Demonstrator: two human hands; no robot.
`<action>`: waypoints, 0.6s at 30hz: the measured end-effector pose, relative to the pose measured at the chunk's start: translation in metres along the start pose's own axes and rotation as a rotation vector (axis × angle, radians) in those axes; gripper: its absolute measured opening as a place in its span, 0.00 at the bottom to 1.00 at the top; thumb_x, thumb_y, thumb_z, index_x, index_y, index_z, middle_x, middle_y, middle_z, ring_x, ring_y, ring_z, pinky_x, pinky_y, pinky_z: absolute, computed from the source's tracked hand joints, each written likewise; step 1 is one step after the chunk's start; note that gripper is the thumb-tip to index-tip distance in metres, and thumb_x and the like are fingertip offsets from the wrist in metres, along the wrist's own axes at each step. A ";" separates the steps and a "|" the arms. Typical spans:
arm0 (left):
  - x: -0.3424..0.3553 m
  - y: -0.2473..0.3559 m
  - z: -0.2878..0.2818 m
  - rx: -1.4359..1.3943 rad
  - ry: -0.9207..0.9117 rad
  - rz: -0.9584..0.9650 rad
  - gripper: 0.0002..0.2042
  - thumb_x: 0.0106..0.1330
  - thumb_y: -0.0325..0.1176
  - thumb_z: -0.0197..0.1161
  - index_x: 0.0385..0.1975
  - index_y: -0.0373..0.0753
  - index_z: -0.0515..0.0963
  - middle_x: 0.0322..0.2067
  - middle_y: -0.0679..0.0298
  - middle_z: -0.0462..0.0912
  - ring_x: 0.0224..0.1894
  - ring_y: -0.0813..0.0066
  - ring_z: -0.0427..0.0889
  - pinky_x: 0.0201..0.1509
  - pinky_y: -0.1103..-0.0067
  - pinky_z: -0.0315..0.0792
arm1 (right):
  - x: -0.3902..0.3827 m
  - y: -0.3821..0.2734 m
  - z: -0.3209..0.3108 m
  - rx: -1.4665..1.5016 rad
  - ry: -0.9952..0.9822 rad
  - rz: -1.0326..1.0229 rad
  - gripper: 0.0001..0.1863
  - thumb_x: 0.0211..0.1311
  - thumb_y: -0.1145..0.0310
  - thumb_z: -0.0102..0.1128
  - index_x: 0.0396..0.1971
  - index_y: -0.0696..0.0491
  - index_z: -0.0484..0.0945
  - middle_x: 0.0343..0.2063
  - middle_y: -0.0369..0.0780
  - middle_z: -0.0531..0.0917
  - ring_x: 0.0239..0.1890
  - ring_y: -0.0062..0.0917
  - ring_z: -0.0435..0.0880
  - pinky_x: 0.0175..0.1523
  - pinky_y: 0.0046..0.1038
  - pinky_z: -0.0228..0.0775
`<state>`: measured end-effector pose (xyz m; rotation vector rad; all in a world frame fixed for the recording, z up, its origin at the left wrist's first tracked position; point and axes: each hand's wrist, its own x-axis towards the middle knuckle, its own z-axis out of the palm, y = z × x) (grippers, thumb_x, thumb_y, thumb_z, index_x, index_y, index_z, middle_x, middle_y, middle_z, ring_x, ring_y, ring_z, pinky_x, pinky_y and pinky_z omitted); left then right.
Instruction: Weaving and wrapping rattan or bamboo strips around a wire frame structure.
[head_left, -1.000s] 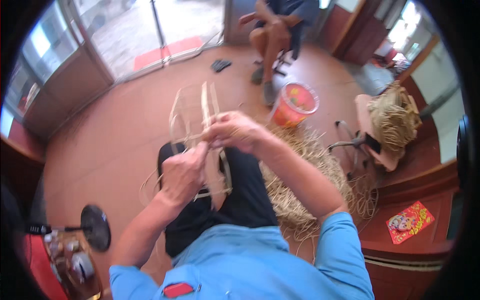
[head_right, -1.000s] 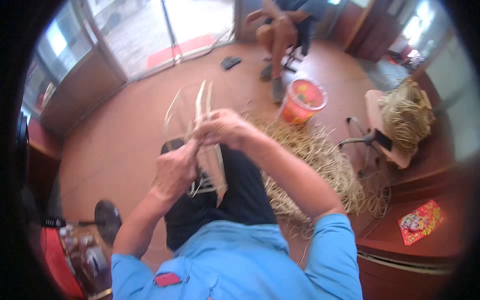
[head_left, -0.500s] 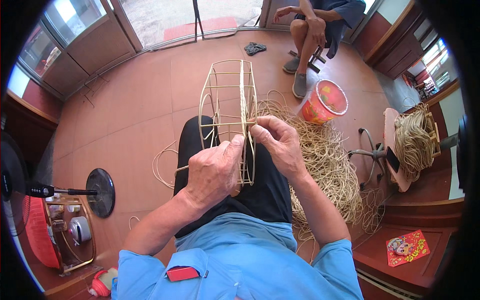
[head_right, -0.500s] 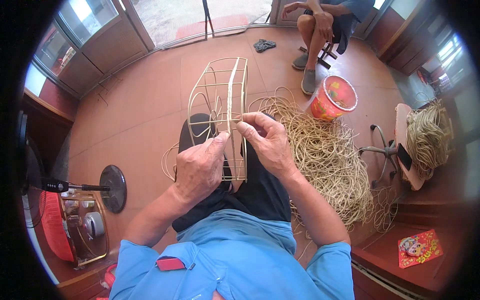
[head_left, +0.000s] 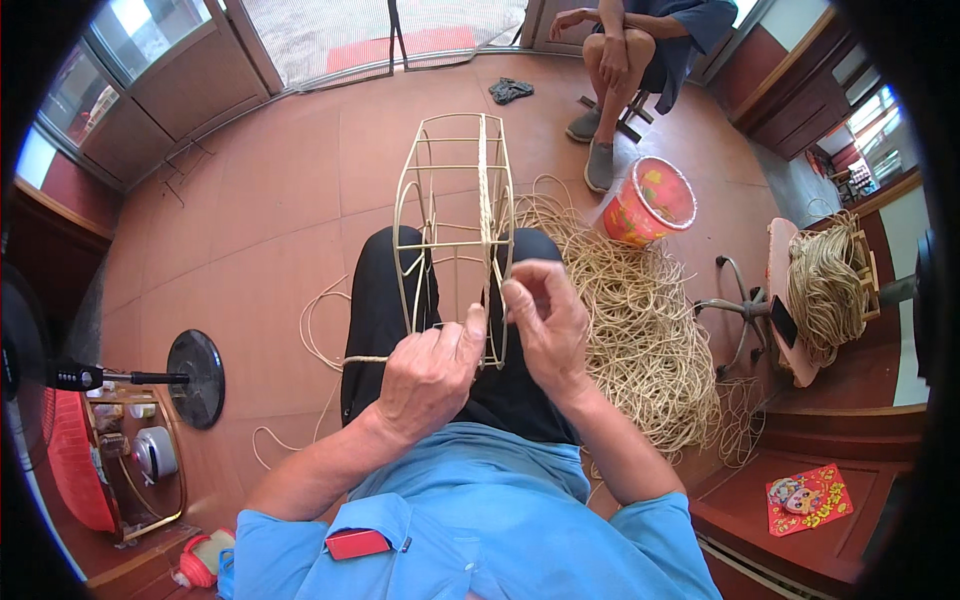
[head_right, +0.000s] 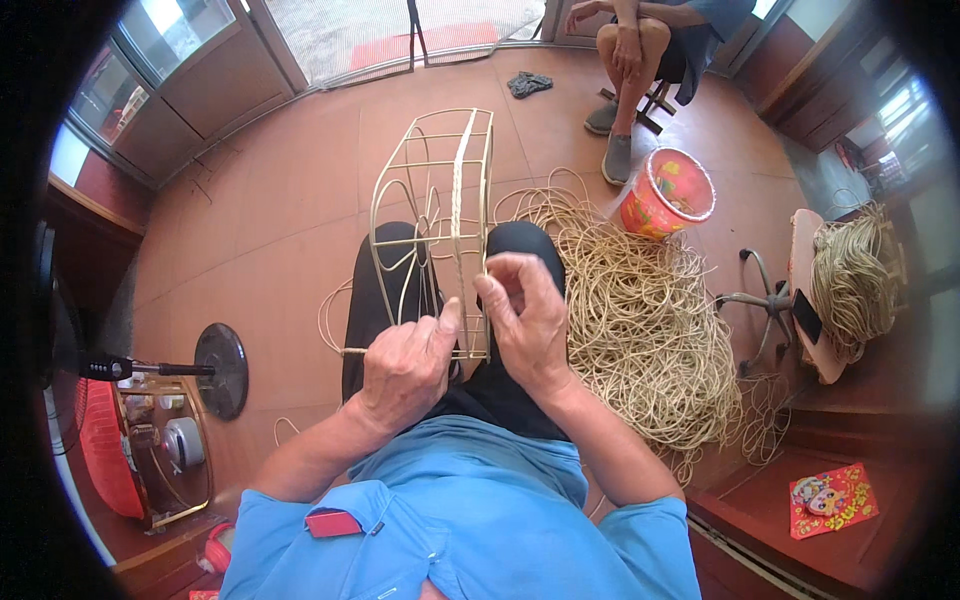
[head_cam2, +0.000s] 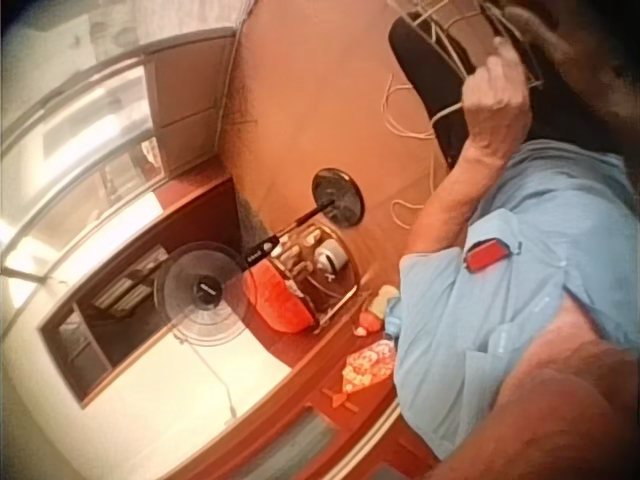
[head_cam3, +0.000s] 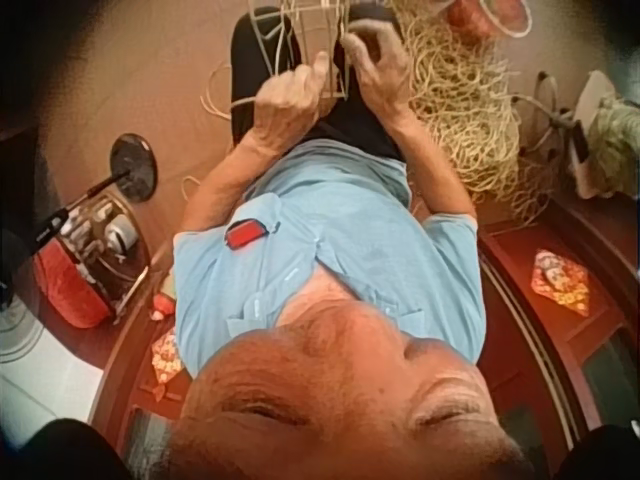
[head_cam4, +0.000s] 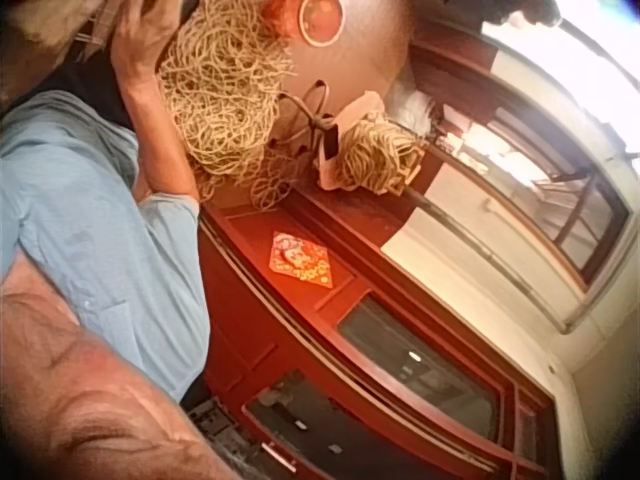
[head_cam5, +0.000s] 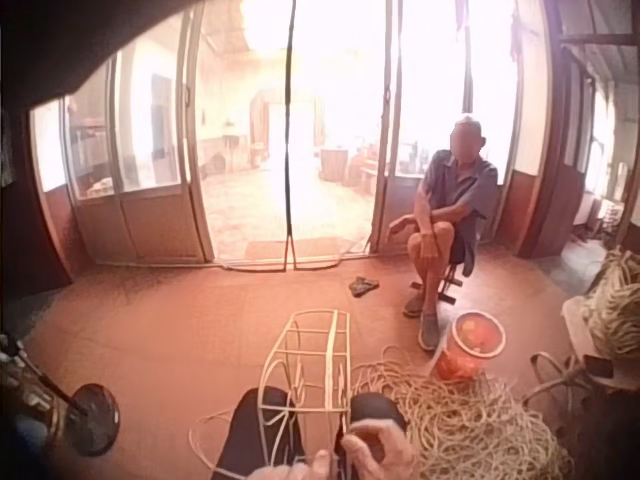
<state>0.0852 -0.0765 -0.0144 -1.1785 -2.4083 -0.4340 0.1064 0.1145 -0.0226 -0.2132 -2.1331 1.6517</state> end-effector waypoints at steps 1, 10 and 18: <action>-0.004 0.001 -0.001 -0.003 0.000 -0.002 0.28 0.64 0.26 0.65 0.67 0.30 0.80 0.26 0.64 0.71 0.24 0.70 0.76 0.28 0.71 0.70 | -0.008 0.001 0.001 0.047 -0.021 0.072 0.11 0.77 0.66 0.74 0.50 0.56 0.84 0.38 0.37 0.85 0.37 0.22 0.87 0.43 0.26 0.81; -0.032 0.011 -0.001 -0.133 -0.004 0.009 0.24 0.64 0.25 0.68 0.63 0.33 0.83 0.25 0.65 0.73 0.24 0.71 0.77 0.28 0.72 0.69 | -0.042 0.006 -0.006 -0.240 -0.135 -0.051 0.07 0.80 0.70 0.68 0.46 0.58 0.82 0.36 0.49 0.84 0.34 0.44 0.87 0.39 0.39 0.79; -0.049 0.016 0.005 -0.220 -0.079 0.016 0.21 0.63 0.24 0.67 0.58 0.33 0.82 0.24 0.63 0.72 0.25 0.66 0.77 0.29 0.68 0.69 | -0.041 0.011 -0.002 -0.100 -0.117 0.054 0.05 0.82 0.70 0.65 0.47 0.56 0.83 0.32 0.47 0.87 0.32 0.33 0.90 0.39 0.35 0.81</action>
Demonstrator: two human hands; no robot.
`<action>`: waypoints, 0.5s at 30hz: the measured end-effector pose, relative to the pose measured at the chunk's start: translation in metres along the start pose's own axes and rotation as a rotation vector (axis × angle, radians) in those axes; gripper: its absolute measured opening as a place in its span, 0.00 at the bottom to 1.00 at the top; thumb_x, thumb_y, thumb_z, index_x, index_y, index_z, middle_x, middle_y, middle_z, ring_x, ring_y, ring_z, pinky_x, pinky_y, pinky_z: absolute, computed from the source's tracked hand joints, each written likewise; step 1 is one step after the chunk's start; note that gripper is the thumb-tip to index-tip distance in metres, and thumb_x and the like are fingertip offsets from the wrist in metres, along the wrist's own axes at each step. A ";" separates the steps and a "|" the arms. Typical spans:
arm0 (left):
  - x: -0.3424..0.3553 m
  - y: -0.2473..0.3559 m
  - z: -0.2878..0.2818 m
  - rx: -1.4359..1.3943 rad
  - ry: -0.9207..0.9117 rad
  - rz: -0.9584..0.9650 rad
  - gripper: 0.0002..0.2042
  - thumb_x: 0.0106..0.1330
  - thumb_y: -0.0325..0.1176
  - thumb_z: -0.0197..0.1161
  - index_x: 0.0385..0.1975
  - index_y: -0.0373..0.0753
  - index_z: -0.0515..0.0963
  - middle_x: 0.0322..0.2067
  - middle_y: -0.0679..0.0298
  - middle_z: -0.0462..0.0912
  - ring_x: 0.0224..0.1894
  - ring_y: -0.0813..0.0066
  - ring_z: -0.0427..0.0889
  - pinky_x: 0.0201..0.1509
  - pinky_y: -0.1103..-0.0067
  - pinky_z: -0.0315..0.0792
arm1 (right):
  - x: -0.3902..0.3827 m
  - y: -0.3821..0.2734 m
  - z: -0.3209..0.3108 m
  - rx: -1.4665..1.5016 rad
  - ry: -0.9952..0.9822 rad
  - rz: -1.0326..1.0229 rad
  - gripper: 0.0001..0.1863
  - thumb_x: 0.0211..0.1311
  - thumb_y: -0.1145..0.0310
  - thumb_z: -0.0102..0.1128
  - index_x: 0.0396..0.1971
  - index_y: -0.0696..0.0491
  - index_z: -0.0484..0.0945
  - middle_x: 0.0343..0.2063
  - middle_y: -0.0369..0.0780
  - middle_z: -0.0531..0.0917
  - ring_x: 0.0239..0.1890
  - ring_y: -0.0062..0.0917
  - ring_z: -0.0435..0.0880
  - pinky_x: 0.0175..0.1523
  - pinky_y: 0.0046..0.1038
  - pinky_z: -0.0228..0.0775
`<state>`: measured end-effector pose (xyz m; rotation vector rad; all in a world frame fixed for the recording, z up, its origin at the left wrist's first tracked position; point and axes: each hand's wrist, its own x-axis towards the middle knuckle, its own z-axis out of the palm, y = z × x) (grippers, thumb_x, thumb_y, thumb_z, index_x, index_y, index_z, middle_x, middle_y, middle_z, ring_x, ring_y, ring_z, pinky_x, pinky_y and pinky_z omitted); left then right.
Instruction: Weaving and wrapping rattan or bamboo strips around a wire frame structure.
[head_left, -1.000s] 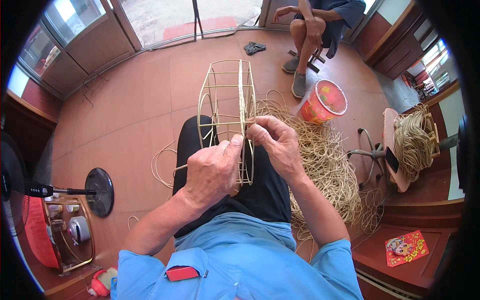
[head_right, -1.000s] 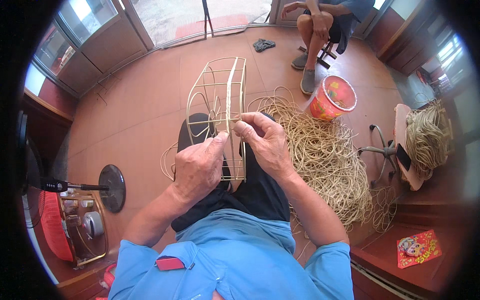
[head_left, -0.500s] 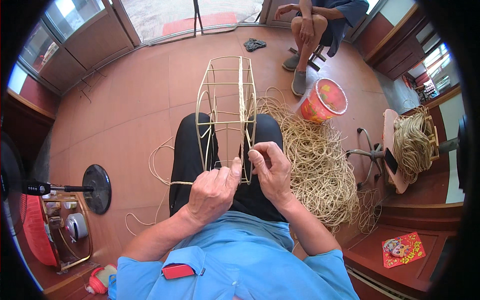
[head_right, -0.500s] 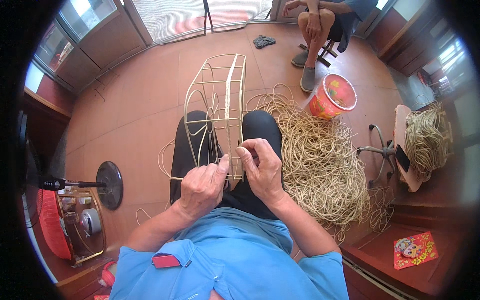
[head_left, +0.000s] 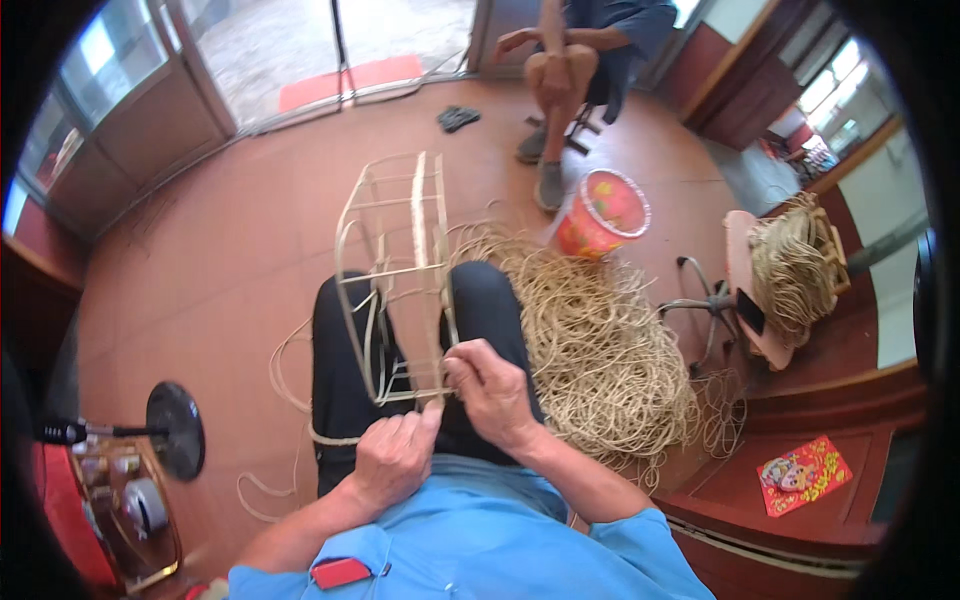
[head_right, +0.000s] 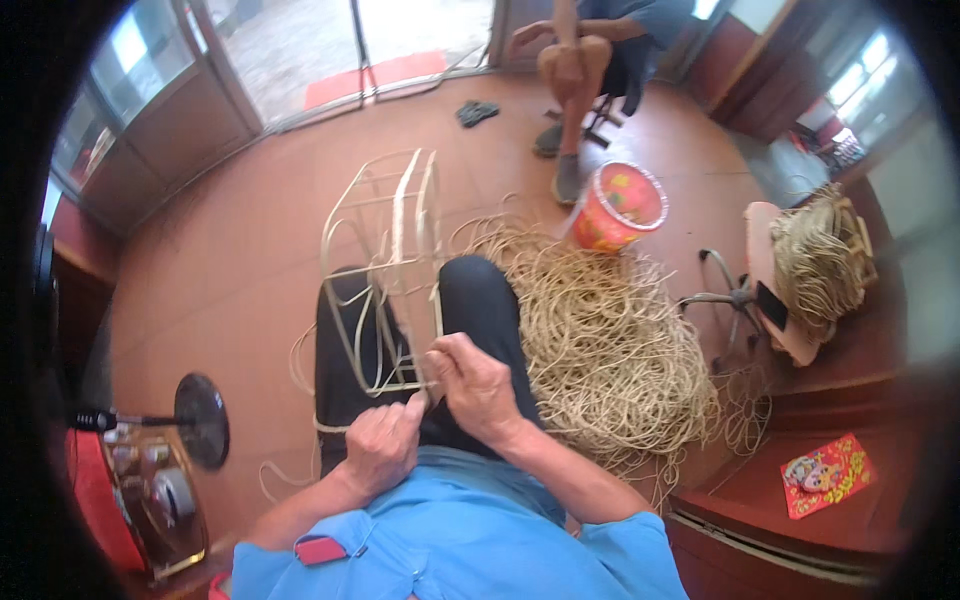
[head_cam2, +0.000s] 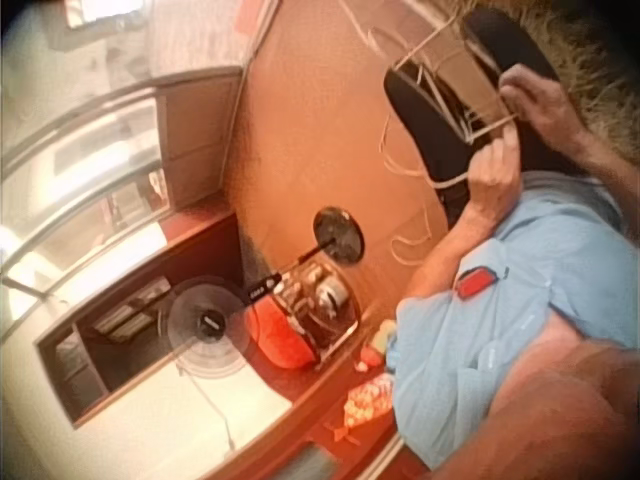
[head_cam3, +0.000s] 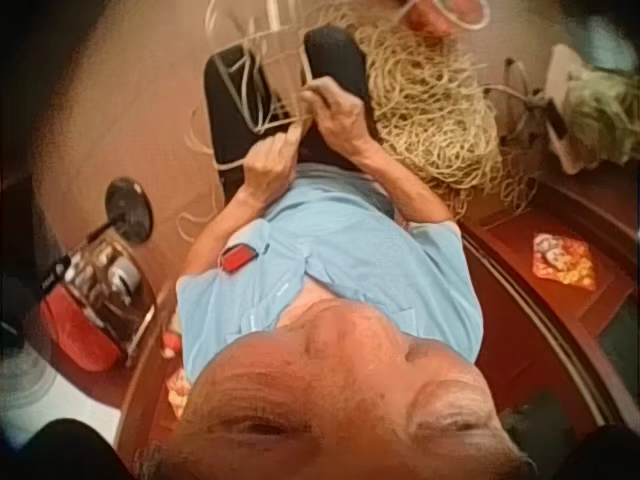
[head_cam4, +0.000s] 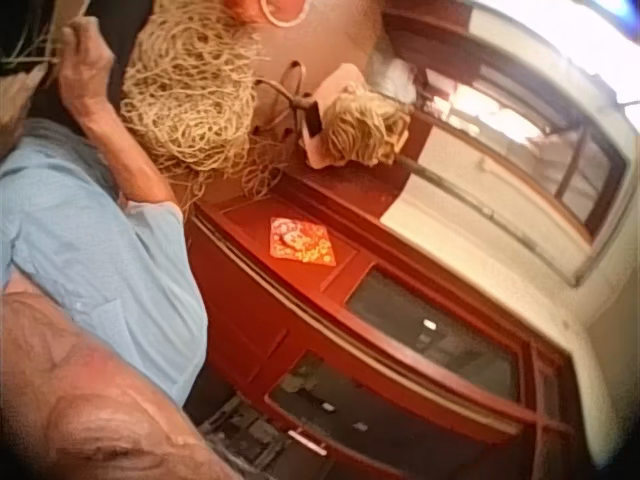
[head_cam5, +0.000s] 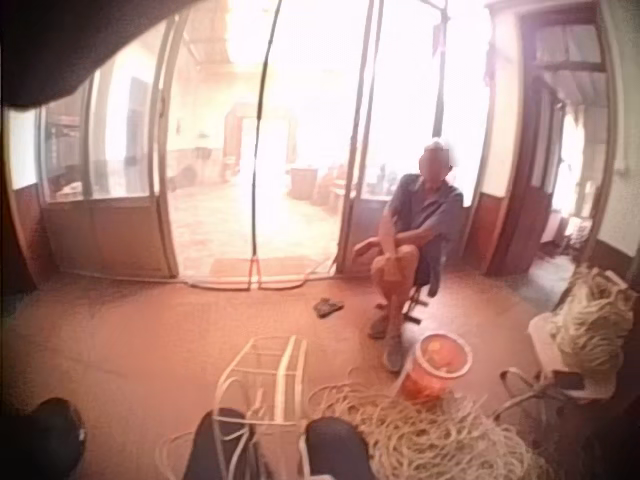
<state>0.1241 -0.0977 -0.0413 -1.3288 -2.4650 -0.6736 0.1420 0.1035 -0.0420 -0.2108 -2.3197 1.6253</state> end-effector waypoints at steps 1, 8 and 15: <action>-0.001 0.000 -0.001 0.007 -0.013 -0.010 0.21 0.63 0.23 0.67 0.58 0.33 0.82 0.25 0.62 0.72 0.25 0.65 0.78 0.29 0.68 0.69 | 0.004 -0.002 0.003 0.024 -0.005 0.017 0.05 0.82 0.70 0.65 0.47 0.56 0.83 0.32 0.47 0.87 0.32 0.34 0.90 0.38 0.35 0.81; 0.035 -0.021 -0.013 0.056 0.029 -0.005 0.16 0.66 0.26 0.65 0.53 0.35 0.81 0.27 0.62 0.73 0.27 0.64 0.80 0.30 0.67 0.73 | 0.054 -0.016 0.002 0.111 0.003 0.090 0.11 0.84 0.66 0.62 0.44 0.59 0.82 0.31 0.50 0.85 0.32 0.33 0.87 0.41 0.37 0.79; 0.102 -0.062 -0.026 -0.044 0.003 -0.025 0.15 0.70 0.23 0.62 0.56 0.35 0.82 0.34 0.55 0.85 0.34 0.54 0.88 0.37 0.62 0.81 | 0.141 0.001 -0.010 0.531 -0.173 0.312 0.13 0.85 0.61 0.61 0.40 0.54 0.83 0.25 0.33 0.83 0.22 0.13 0.80 0.27 0.19 0.73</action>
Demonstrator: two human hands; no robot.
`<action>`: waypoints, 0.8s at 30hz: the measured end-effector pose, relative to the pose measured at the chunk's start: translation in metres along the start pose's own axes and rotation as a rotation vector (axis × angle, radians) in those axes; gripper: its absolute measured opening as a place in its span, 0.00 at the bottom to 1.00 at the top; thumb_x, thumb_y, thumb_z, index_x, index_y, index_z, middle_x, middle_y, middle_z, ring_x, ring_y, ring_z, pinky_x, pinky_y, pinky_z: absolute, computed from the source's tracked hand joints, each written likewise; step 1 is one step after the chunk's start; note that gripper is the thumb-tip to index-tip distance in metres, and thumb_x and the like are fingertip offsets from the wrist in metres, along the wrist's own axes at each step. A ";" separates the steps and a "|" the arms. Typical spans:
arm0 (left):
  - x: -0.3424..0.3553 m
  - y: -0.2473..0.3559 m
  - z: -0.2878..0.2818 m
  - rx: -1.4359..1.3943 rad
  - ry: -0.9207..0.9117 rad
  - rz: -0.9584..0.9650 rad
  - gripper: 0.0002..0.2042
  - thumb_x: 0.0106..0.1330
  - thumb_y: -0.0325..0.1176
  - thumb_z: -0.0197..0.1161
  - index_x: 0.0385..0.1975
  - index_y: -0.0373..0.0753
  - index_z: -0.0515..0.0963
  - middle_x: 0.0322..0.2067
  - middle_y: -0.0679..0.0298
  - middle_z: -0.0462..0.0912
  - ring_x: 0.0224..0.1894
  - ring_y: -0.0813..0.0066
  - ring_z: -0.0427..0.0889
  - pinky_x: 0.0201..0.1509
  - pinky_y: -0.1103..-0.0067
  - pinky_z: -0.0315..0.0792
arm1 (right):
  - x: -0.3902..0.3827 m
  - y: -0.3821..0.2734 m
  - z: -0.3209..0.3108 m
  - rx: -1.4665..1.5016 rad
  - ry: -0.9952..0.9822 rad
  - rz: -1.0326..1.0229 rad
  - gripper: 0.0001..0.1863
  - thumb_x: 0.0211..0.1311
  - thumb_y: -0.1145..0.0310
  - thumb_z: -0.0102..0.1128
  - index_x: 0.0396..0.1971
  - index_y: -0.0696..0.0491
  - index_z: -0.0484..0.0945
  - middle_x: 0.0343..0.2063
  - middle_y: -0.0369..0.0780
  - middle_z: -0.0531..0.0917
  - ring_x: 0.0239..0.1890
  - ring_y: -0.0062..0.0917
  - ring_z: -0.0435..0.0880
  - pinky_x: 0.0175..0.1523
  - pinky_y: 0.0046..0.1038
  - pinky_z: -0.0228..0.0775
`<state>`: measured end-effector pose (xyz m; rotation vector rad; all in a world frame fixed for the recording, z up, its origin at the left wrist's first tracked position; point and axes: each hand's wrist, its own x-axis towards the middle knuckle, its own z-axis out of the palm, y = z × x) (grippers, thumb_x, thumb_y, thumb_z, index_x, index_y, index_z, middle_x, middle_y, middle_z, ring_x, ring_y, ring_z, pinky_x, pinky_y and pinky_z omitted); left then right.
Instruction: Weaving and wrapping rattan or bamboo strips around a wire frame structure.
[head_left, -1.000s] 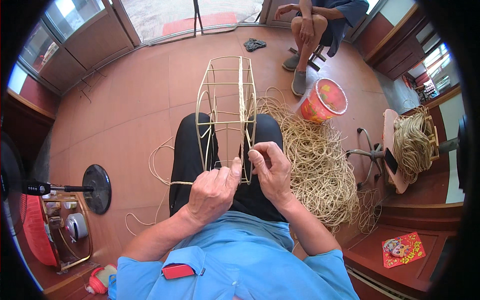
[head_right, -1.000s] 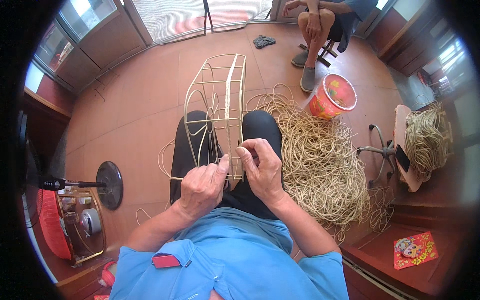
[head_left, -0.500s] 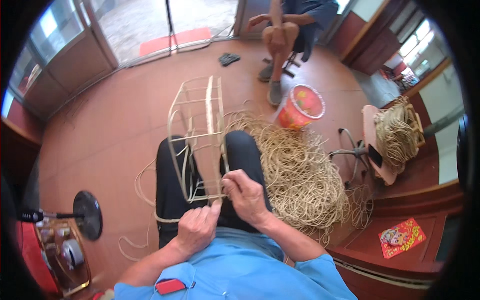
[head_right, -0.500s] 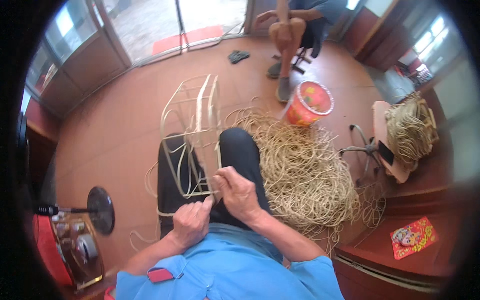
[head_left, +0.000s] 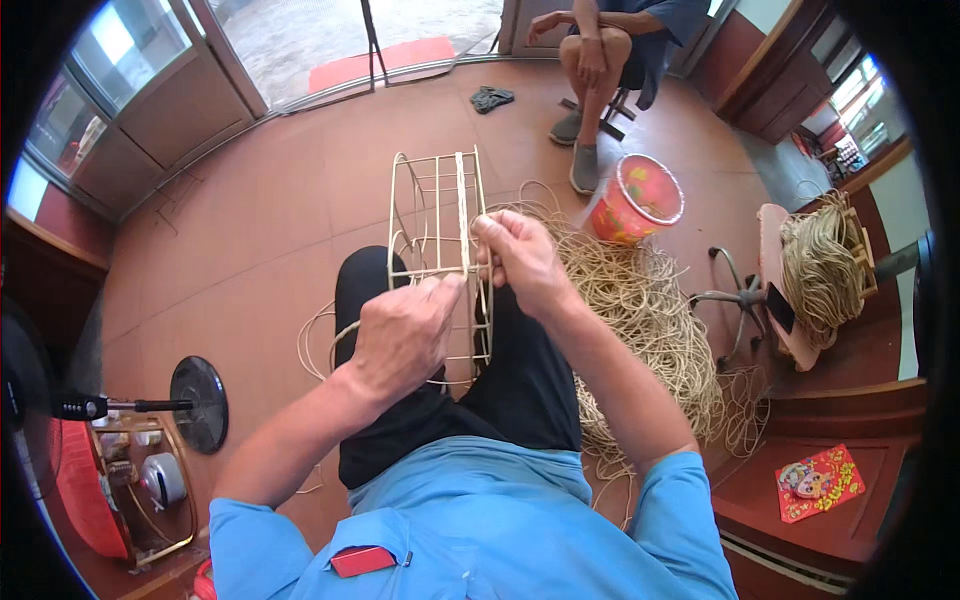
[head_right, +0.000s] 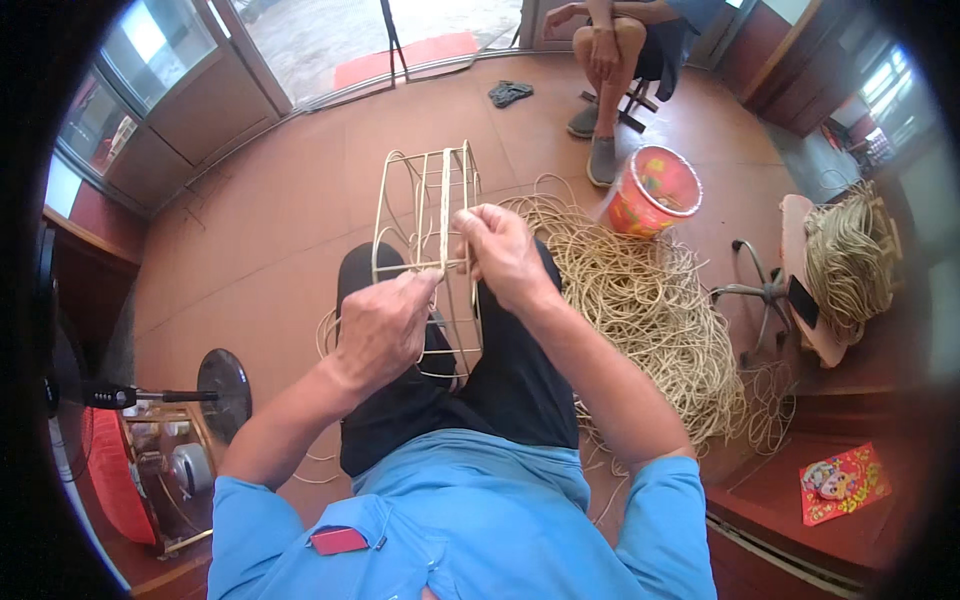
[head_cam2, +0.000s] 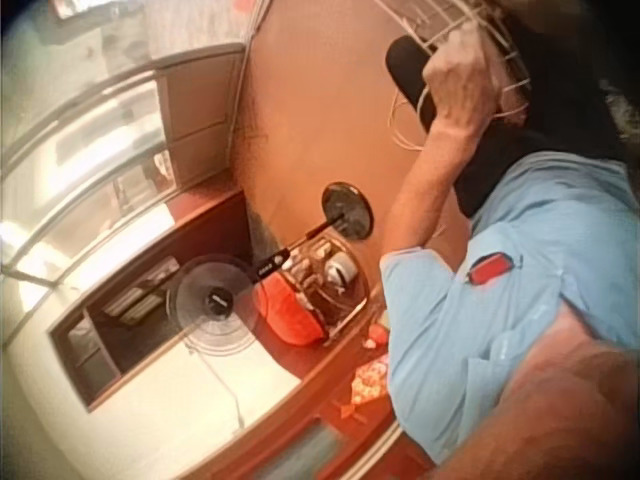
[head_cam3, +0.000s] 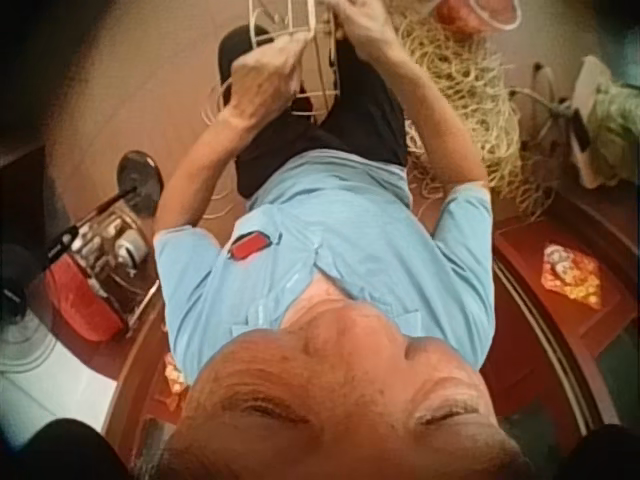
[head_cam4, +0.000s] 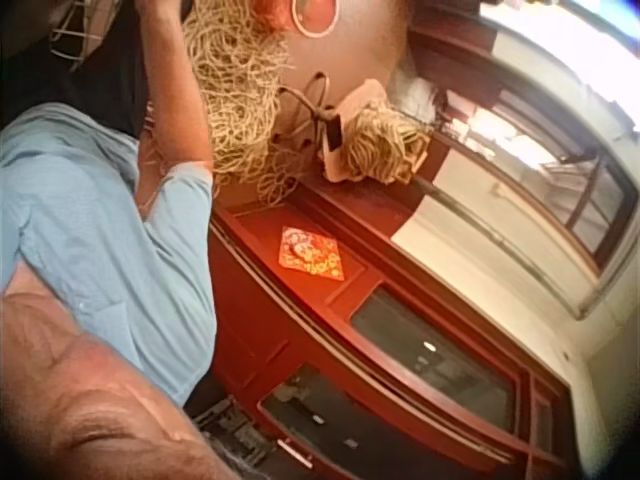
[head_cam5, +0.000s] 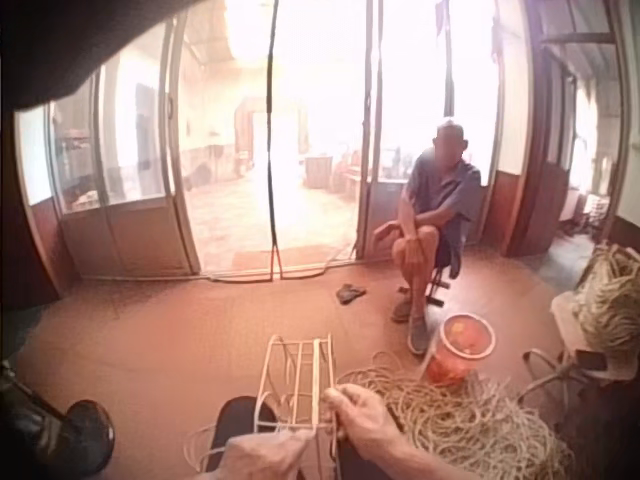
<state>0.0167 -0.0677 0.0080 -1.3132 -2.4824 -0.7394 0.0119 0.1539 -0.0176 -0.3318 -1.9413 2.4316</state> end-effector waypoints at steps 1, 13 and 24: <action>0.006 -0.004 0.001 -0.027 0.015 0.008 0.15 0.71 0.23 0.61 0.56 0.35 0.82 0.36 0.54 0.87 0.36 0.54 0.90 0.39 0.62 0.83 | 0.010 0.000 -0.003 0.029 -0.020 0.042 0.13 0.84 0.60 0.62 0.40 0.54 0.83 0.25 0.33 0.83 0.22 0.14 0.80 0.27 0.19 0.73; -0.020 0.005 0.027 0.114 -0.007 -0.032 0.16 0.71 0.24 0.62 0.57 0.34 0.82 0.31 0.58 0.81 0.30 0.61 0.85 0.34 0.67 0.79 | 0.012 0.009 -0.008 0.138 0.011 0.154 0.16 0.82 0.55 0.69 0.48 0.54 0.82 0.29 0.33 0.83 0.26 0.14 0.82 0.31 0.16 0.76; -0.075 0.030 0.043 0.144 0.089 -0.017 0.27 0.66 0.22 0.65 0.68 0.32 0.80 0.27 0.64 0.74 0.25 0.69 0.77 0.31 0.71 0.74 | -0.089 0.041 0.011 -0.729 0.209 -0.517 0.08 0.83 0.67 0.65 0.46 0.57 0.80 0.30 0.43 0.84 0.30 0.33 0.85 0.39 0.34 0.79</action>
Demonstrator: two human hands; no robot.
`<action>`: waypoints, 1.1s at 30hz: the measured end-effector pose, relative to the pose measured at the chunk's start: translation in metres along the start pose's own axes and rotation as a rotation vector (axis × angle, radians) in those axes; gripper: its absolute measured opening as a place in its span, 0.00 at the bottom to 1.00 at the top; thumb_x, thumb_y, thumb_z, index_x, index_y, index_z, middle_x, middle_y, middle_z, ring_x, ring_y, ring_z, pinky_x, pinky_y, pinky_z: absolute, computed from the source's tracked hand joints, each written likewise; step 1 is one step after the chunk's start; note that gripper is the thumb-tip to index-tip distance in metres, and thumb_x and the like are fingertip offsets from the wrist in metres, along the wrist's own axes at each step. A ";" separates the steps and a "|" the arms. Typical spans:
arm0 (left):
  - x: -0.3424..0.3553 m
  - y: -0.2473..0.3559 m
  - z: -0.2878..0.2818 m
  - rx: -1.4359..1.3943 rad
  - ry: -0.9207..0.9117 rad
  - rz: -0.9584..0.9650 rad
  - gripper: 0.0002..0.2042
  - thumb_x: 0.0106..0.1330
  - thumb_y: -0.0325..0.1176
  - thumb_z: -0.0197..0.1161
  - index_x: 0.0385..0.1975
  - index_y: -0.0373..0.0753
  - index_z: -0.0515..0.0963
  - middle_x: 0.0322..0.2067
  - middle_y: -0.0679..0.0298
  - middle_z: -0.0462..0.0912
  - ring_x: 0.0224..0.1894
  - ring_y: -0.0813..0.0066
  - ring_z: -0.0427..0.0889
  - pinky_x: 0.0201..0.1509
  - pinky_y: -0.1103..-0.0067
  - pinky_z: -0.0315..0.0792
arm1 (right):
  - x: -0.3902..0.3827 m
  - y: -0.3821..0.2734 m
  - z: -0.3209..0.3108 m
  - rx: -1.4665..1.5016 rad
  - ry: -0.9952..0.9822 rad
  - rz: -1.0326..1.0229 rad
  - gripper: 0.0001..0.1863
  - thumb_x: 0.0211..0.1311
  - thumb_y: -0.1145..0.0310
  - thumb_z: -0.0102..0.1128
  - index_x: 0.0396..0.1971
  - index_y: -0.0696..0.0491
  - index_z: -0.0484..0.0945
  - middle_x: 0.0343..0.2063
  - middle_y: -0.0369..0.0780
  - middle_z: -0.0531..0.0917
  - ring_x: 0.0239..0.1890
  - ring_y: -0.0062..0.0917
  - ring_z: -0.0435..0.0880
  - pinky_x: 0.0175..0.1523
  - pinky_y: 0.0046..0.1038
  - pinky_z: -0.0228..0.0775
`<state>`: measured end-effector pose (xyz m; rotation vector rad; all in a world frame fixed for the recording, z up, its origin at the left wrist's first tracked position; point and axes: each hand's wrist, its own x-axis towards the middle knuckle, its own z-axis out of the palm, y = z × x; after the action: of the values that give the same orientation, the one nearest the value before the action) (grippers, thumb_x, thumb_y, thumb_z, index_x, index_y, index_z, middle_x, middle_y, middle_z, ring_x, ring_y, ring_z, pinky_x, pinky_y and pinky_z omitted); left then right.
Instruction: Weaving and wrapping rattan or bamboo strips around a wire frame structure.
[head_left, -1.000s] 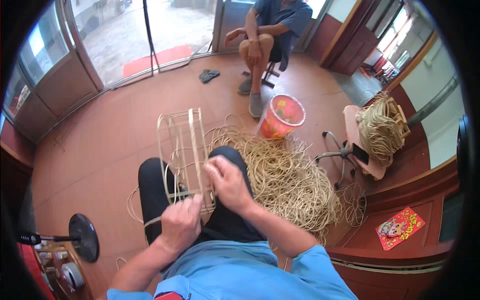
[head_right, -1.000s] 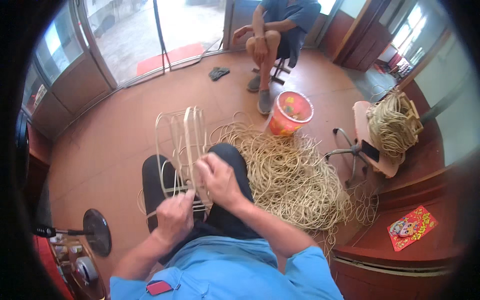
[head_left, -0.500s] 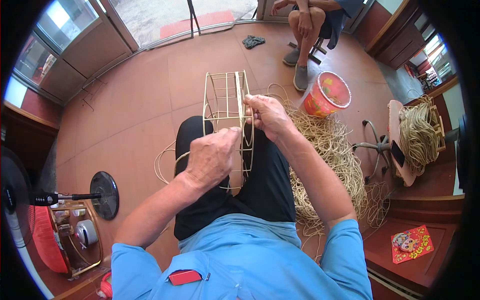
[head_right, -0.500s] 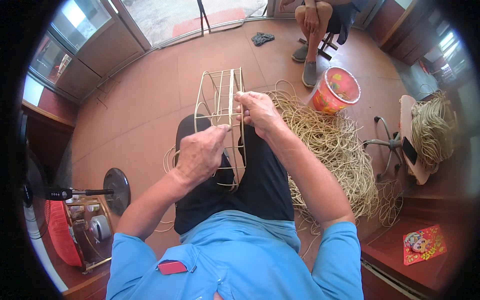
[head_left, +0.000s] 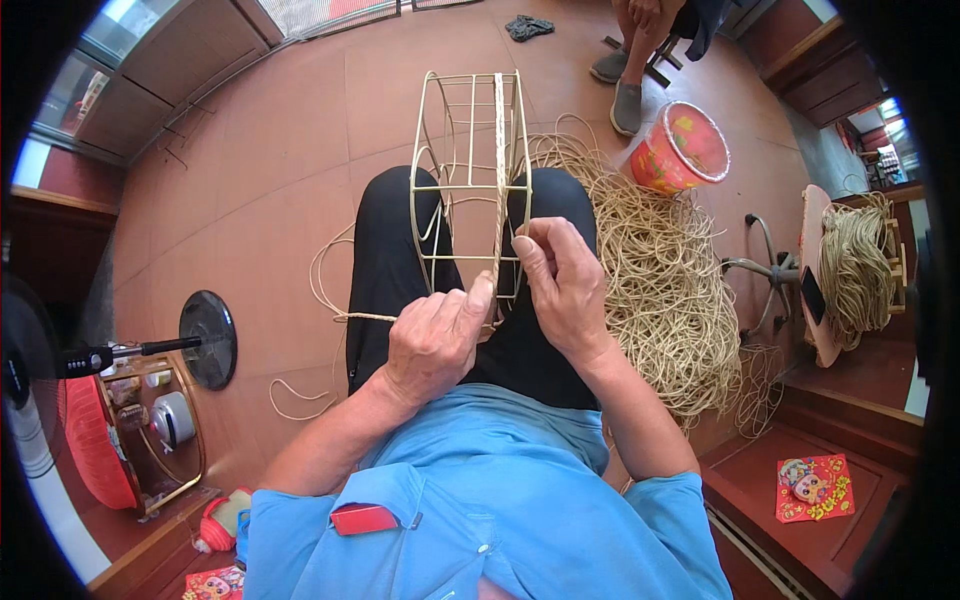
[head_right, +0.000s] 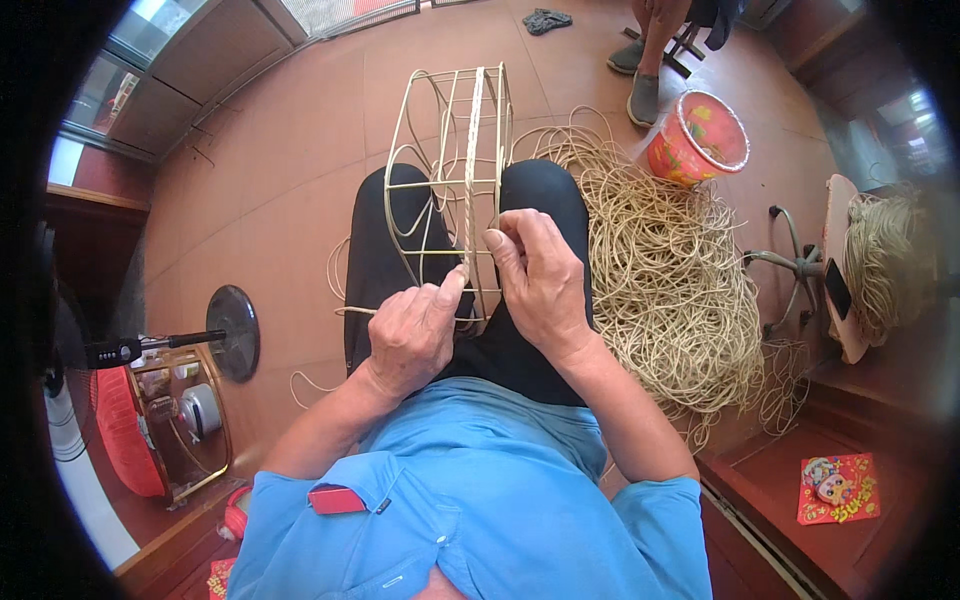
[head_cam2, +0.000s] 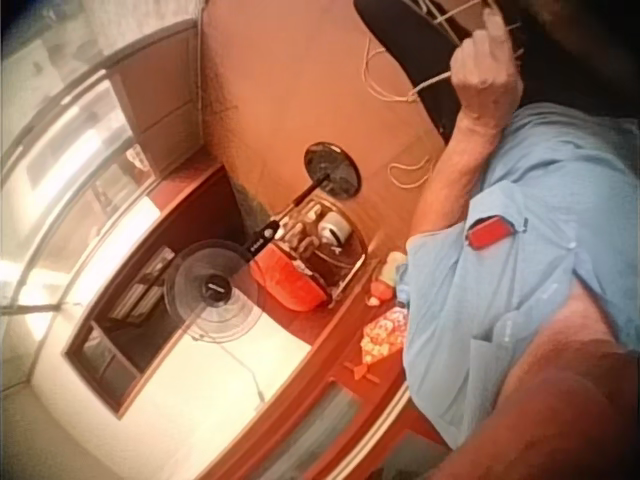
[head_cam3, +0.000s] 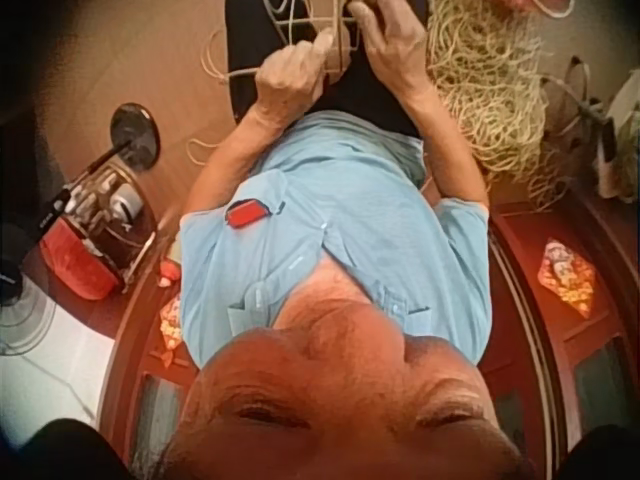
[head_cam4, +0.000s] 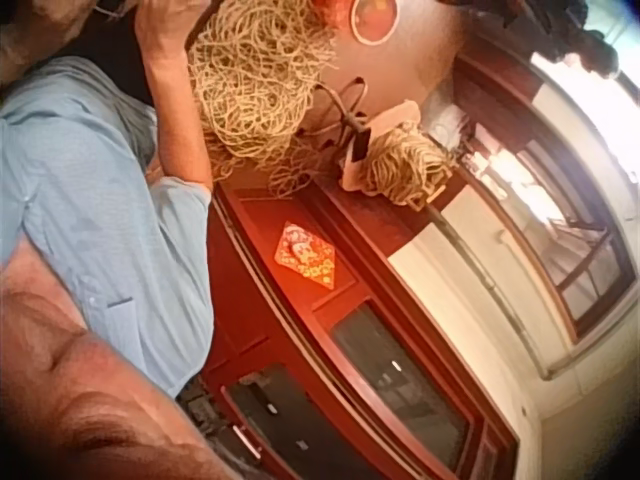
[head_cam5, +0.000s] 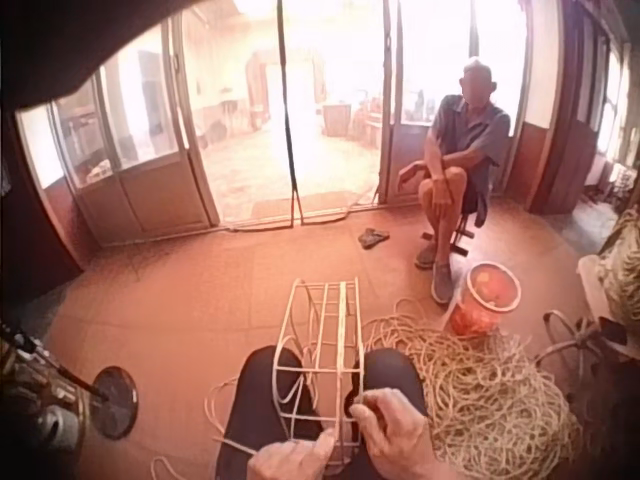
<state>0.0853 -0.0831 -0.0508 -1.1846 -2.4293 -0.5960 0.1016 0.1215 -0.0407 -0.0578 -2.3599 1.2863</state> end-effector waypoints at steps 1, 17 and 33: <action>-0.006 0.001 0.001 -0.017 0.012 -0.011 0.27 0.66 0.22 0.65 0.68 0.33 0.81 0.27 0.64 0.74 0.26 0.69 0.78 0.32 0.71 0.74 | -0.001 -0.001 0.000 0.004 -0.003 0.006 0.08 0.83 0.67 0.65 0.46 0.57 0.80 0.30 0.43 0.84 0.30 0.33 0.85 0.39 0.34 0.79; 0.055 -0.040 -0.008 -0.050 -0.165 -0.002 0.16 0.71 0.26 0.63 0.57 0.39 0.84 0.35 0.59 0.85 0.36 0.59 0.88 0.39 0.64 0.82 | 0.085 0.005 0.002 0.075 -0.158 0.241 0.18 0.84 0.57 0.62 0.43 0.61 0.83 0.27 0.48 0.89 0.27 0.35 0.92 0.32 0.37 0.80; 0.003 -0.011 -0.019 0.084 -0.069 0.123 0.19 0.65 0.25 0.68 0.57 0.34 0.86 0.41 0.60 0.88 0.37 0.68 0.87 0.39 0.73 0.79 | -0.012 -0.004 -0.025 0.377 0.055 0.385 0.13 0.86 0.63 0.62 0.48 0.60 0.85 0.34 0.38 0.89 0.33 0.17 0.88 0.40 0.23 0.83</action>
<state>0.0777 -0.0970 -0.0354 -1.3285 -2.3914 -0.4193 0.1230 0.1361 -0.0300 -0.4396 -2.0839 1.8641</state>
